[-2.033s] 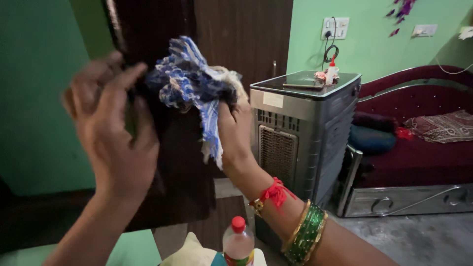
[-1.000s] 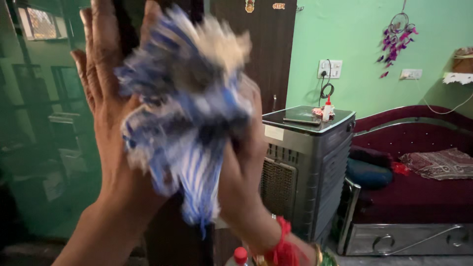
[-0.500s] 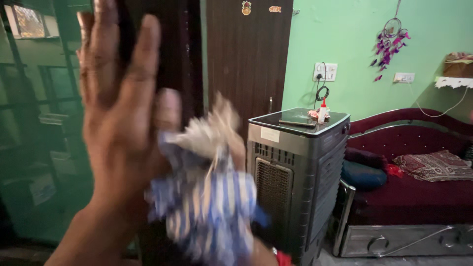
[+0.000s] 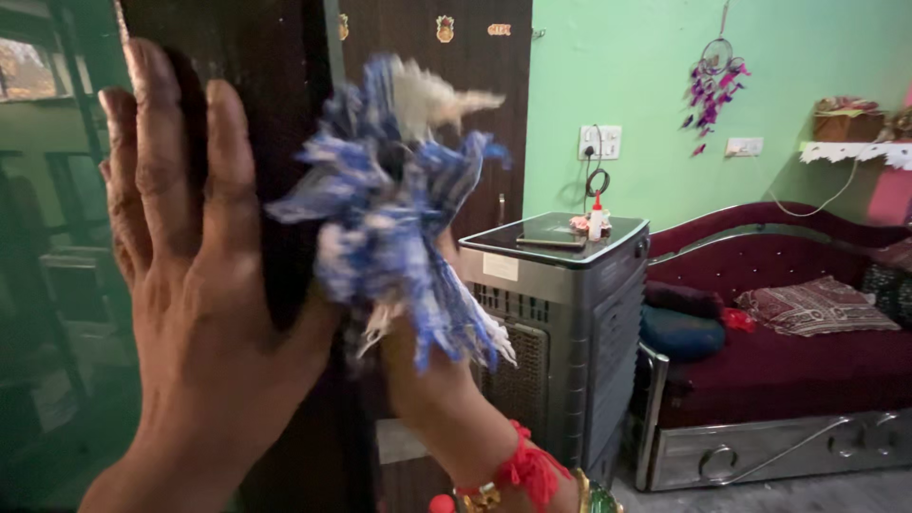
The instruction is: The person wipes the glass pane and wooden frame of a window with a cloth, repeatedly scrubbing different sections of the glass and the edges of the frame.
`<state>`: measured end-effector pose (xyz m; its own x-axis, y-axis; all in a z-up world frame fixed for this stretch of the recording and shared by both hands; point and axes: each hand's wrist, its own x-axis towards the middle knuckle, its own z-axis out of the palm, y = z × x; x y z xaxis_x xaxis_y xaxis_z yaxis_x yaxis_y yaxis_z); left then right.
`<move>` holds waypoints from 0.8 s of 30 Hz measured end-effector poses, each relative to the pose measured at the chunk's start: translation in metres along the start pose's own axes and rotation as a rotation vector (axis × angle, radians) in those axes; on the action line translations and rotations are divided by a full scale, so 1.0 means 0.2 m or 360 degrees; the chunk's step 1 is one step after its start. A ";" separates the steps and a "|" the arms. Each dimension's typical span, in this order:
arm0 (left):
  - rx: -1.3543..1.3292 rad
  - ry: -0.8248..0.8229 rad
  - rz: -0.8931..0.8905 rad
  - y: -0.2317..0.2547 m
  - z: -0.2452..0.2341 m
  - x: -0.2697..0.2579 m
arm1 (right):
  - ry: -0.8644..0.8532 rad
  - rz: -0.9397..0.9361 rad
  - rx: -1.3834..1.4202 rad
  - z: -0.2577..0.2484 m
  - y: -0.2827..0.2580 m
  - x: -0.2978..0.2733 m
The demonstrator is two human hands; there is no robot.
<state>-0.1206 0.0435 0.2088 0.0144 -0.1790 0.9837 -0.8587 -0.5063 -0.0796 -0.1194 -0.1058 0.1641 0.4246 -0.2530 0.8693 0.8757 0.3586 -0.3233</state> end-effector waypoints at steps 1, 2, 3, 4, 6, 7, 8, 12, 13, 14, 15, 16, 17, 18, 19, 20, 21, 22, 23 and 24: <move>0.0045 -0.0040 0.0007 0.00 -0.01 0.01 | -0.0026 -0.0030 -0.0389 0.00 -0.02 -0.03; 0.0090 -0.0080 0.0014 0.00 -0.01 0.01 | -0.0026 -0.0038 -0.0397 0.00 -0.02 -0.02; 0.0087 -0.0075 0.0021 0.00 0.00 0.01 | 0.0283 0.0295 -0.0240 -0.01 0.00 0.01; 0.0072 -0.0048 0.0066 -0.01 0.00 0.00 | 0.0585 0.0631 -0.0073 -0.01 0.00 0.04; 0.0055 -0.0021 0.0114 -0.02 -0.02 -0.01 | 0.0527 0.0686 0.0018 0.01 -0.03 0.09; 0.0031 -0.0005 0.0144 -0.04 -0.01 -0.02 | 0.0464 0.0742 0.0110 0.02 -0.05 0.13; 0.0006 0.0011 0.0175 -0.05 -0.01 -0.03 | 0.0460 0.0731 0.0110 0.05 -0.07 0.15; 0.0005 0.0070 0.0285 -0.10 -0.02 -0.07 | 0.0395 0.0594 -0.0303 0.15 -0.14 0.14; -0.0058 0.0110 0.0241 -0.10 -0.01 -0.09 | 0.0261 0.0408 -0.0572 0.15 -0.14 0.13; -0.0121 0.0149 0.0197 -0.10 -0.01 -0.09 | 0.0260 0.0407 -0.0573 0.14 -0.14 0.12; -0.0121 0.0143 0.0194 -0.10 0.00 -0.10 | 0.0193 0.0648 -0.0328 0.14 -0.14 0.09; -0.0130 0.0175 0.0187 -0.10 0.00 -0.10 | 0.0125 0.0883 -0.0079 0.12 -0.14 0.06; -0.0143 0.0209 0.0182 -0.10 0.01 -0.10 | 0.0131 0.0883 -0.0079 0.11 -0.12 0.03; -0.0147 0.0205 0.0183 -0.09 0.02 -0.11 | 0.0231 0.1097 -0.0128 0.09 -0.11 -0.02; -0.0179 0.0239 0.0136 -0.08 0.01 -0.12 | 0.0328 0.1307 -0.0177 0.08 -0.08 -0.06; -0.0211 0.0273 0.0090 -0.07 0.01 -0.12 | 0.0328 0.1303 -0.0177 0.07 -0.06 -0.11; -0.0211 0.0274 0.0096 -0.07 0.01 -0.12 | 0.0392 0.1265 -0.0366 0.07 -0.04 -0.15; -0.0189 0.0248 0.0082 -0.07 0.00 -0.11 | 0.0458 0.1225 -0.0553 0.06 -0.02 -0.17; -0.0168 0.0225 0.0069 -0.07 -0.01 -0.11 | 0.0457 0.1217 -0.0553 0.06 -0.01 -0.18; -0.0170 0.0228 0.0076 -0.07 0.00 -0.10 | 0.0629 0.1188 -0.0744 0.07 -0.01 -0.18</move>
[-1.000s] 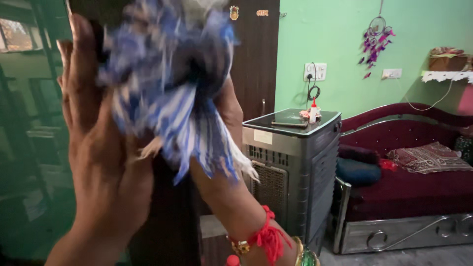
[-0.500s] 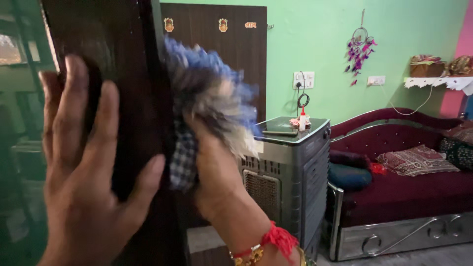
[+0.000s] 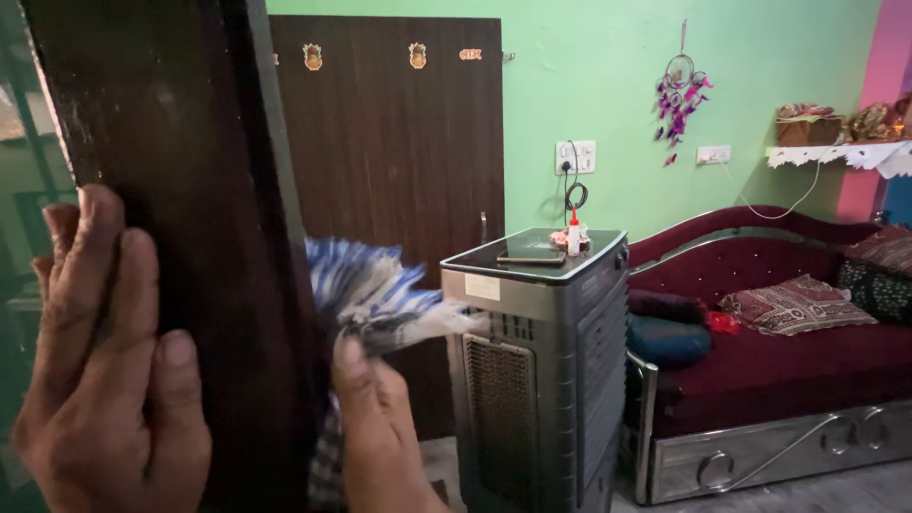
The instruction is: The person wipes the glass pane and wooden frame of a window with a cloth, repeatedly scrubbing different sections of the glass and the edges of the frame.
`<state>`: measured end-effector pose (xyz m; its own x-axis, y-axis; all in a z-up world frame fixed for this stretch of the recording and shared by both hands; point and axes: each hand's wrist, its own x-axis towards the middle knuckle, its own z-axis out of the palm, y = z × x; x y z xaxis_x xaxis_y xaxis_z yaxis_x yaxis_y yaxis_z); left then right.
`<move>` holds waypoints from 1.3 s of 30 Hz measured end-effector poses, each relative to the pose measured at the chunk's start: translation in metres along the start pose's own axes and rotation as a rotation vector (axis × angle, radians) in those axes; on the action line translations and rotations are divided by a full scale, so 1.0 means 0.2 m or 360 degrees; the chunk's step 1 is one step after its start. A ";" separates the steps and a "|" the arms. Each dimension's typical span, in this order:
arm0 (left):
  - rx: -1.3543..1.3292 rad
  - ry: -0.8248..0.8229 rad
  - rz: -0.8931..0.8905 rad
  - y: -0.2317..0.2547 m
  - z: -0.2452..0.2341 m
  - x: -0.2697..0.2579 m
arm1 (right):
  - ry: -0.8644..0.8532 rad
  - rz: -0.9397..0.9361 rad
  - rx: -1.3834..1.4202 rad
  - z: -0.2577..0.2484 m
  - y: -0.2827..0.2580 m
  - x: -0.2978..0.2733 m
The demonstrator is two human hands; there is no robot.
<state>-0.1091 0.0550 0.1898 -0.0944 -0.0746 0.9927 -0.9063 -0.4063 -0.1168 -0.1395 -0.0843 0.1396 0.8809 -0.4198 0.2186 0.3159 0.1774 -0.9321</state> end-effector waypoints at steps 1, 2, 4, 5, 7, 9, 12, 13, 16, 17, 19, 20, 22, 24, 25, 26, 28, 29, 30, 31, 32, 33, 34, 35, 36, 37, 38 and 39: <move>-0.0042 0.0012 0.0010 0.00 0.00 0.00 | 0.0225 -0.0006 -0.0109 0.01 -0.01 -0.01; -0.0062 0.0019 0.0016 0.00 0.00 0.00 | 0.0224 -0.0008 -0.0108 0.01 -0.05 -0.01; -0.0047 0.0043 0.0030 0.01 0.00 -0.01 | -0.0142 -0.1227 0.0285 0.02 -0.16 0.04; -0.0032 0.0047 0.0036 0.01 0.00 -0.01 | -0.0138 -0.1222 0.0290 0.04 -0.23 0.07; -0.0018 0.0051 0.0054 0.02 0.00 -0.01 | -0.0535 -0.1404 0.0506 0.08 -0.32 0.09; -0.0019 0.0051 0.0069 0.02 0.00 0.00 | -0.0542 -0.1387 0.0551 0.11 -0.34 0.08; -0.0019 0.0033 0.0115 0.00 -0.01 0.01 | -0.0428 -0.1295 0.0508 0.09 -0.27 0.07; -0.0013 0.0014 0.0102 -0.01 -0.01 0.00 | -0.0435 -0.1274 0.0489 0.07 -0.22 0.08; -0.0020 -0.0041 0.0115 -0.03 -0.01 -0.01 | -0.0292 -0.0652 0.0315 -0.04 0.02 0.10; -0.0024 -0.0057 0.0131 -0.05 -0.01 -0.01 | -0.0317 -0.0492 0.0287 -0.07 0.11 0.13; -0.0019 -0.0091 0.0205 -0.09 -0.02 -0.01 | -0.0400 -0.0411 0.0192 -0.10 0.31 0.13; -0.0009 -0.0109 0.0263 -0.11 -0.02 -0.01 | -0.0460 -0.0493 0.0124 -0.11 0.38 0.11; -0.0020 -0.0115 0.0299 -0.14 -0.01 -0.01 | -0.0623 -0.0588 0.0141 -0.12 0.39 0.14; -0.0030 -0.0125 0.0326 -0.14 -0.01 -0.02 | -0.0785 -0.0677 0.0154 -0.10 0.28 0.12; 0.0016 -0.0121 0.0255 -0.13 -0.01 -0.03 | -0.0630 -0.0508 0.0040 -0.09 0.19 0.11; 0.0063 -0.0117 0.0184 -0.12 -0.01 -0.04 | -0.0474 -0.0340 -0.0074 -0.06 0.09 0.10; 0.0002 -0.0101 0.0203 -0.12 -0.01 -0.02 | -0.0427 -0.0564 -0.0003 0.01 -0.10 0.07; -0.0028 -0.0097 0.0212 -0.11 -0.01 -0.02 | -0.0432 -0.0558 0.0002 0.04 -0.19 0.07; -0.0059 -0.0093 0.0221 -0.09 -0.02 -0.01 | -0.0438 -0.0768 0.0130 0.06 -0.26 0.08; -0.0038 -0.0055 0.0167 -0.07 -0.02 -0.02 | -0.0442 -0.0979 0.0258 0.08 -0.30 0.07; -0.0025 -0.0037 0.0139 -0.05 -0.01 -0.03 | -0.0445 -0.0974 0.0261 0.09 -0.33 0.07; -0.0014 -0.0018 0.0113 -0.03 -0.01 -0.03 | -0.0507 -0.1052 0.0327 0.10 -0.35 0.07; -0.0040 0.0003 0.0078 -0.02 -0.01 -0.02 | -0.0569 -0.1130 0.0393 0.10 -0.36 0.07; -0.0050 0.0021 0.0061 -0.01 -0.01 -0.02 | -0.0575 -0.1133 0.0392 0.10 -0.37 0.07; -0.0061 0.0039 0.0045 -0.01 -0.01 -0.01 | -0.0629 -0.1104 0.0392 0.10 -0.38 0.07; 0.0012 0.0029 0.0079 -0.01 -0.02 -0.01 | -0.0683 -0.1075 0.0393 0.09 -0.38 0.07; 0.0051 0.0027 0.0096 0.00 -0.03 0.00 | -0.0691 -0.1077 0.0392 0.09 -0.38 0.06; 0.0087 0.0019 0.0115 0.00 -0.04 0.01 | -0.0583 -0.1078 0.0344 0.10 -0.37 0.04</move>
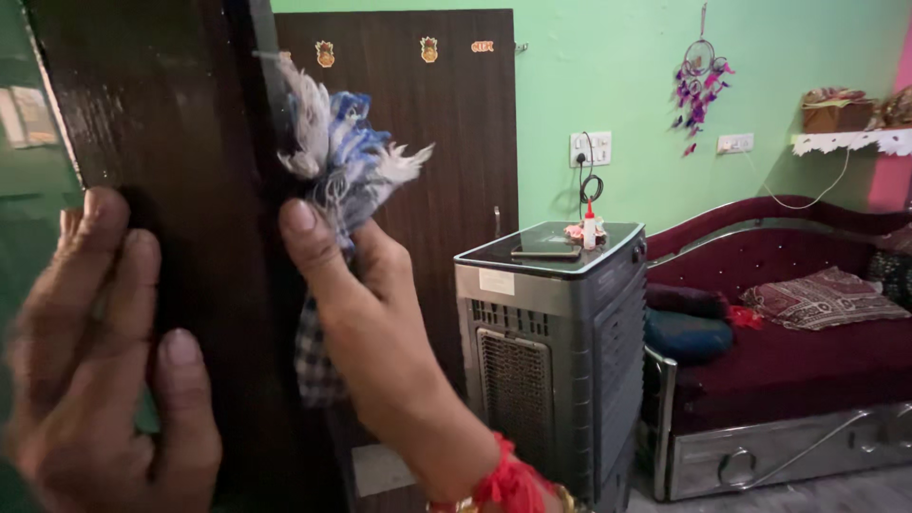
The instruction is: The person wipes the glass pane and wooden frame of a window with a cloth, repeatedly scrubbing different sections of the glass and the edges of the frame.
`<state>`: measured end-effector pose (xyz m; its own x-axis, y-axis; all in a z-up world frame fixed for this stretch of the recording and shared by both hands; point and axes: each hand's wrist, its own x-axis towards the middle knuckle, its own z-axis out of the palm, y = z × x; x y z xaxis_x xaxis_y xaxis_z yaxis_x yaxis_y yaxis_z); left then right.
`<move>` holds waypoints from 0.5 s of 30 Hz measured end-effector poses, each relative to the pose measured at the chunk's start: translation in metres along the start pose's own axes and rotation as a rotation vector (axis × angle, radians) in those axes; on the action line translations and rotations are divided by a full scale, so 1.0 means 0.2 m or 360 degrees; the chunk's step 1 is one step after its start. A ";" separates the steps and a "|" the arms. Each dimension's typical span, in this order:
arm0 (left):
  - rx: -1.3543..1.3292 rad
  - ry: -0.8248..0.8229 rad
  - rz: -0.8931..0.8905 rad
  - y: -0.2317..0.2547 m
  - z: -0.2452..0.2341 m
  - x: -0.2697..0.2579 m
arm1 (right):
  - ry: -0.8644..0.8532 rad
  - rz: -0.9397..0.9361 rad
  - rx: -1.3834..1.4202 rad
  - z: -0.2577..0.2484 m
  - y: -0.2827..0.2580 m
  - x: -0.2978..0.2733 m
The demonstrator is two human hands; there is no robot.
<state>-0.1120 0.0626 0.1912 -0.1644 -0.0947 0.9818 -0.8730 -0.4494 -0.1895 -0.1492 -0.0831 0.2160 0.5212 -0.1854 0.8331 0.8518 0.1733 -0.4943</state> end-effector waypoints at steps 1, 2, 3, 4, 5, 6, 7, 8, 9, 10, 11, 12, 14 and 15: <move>0.0103 -0.0050 -0.0050 0.00 -0.03 0.01 | 0.0084 0.0003 -0.0078 0.01 -0.01 -0.02; 0.0205 -0.0099 -0.0102 0.00 -0.04 0.02 | 0.0083 0.0001 -0.0078 0.02 -0.02 -0.03; 0.0206 -0.0098 -0.0100 0.00 -0.04 0.04 | 0.0125 -0.0018 -0.0177 0.02 -0.03 -0.05; 0.0134 -0.0056 -0.0081 0.01 -0.03 0.06 | 0.0165 -0.0038 -0.0277 0.03 -0.04 -0.06; 0.0095 -0.0032 -0.0070 0.01 -0.04 0.09 | 0.0161 -0.0041 -0.0277 0.04 -0.06 -0.09; 0.0058 -0.0003 -0.0054 0.01 -0.05 0.12 | 0.0136 -0.0003 -0.0190 0.06 -0.07 -0.11; 0.0020 -0.0112 -0.0080 0.02 -0.08 0.14 | 0.0111 0.0035 -0.0104 0.08 -0.07 -0.13; -0.0034 -0.0229 -0.0105 0.02 -0.10 0.17 | 0.0108 0.0030 -0.0103 0.09 -0.08 -0.15; -0.0033 -0.0225 -0.0100 0.04 -0.11 0.18 | 0.0086 0.0016 -0.0030 0.11 -0.08 -0.17; -0.0255 -0.0223 -0.0081 0.05 -0.11 0.19 | 0.0070 0.0002 0.0043 0.13 -0.08 -0.17; -0.0478 -0.0222 -0.0061 0.05 -0.11 0.20 | 0.0075 -0.0005 0.0046 0.14 -0.07 -0.15; -0.0478 -0.0218 -0.0064 0.05 -0.11 0.19 | 0.0073 -0.0124 0.0016 0.15 -0.06 -0.12; 0.0153 -0.0155 0.0101 0.06 -0.09 0.18 | 0.0068 -0.0234 -0.0011 0.13 -0.06 -0.04; 0.0367 -0.0134 0.0151 0.06 -0.09 0.16 | -0.0022 -0.0168 0.0034 0.09 -0.08 0.02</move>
<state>-0.1361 0.0695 0.2209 -0.1932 -0.2150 0.9573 -0.7262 -0.6248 -0.2868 -0.1628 -0.0694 0.2314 0.4276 -0.1903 0.8837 0.9006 0.1744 -0.3982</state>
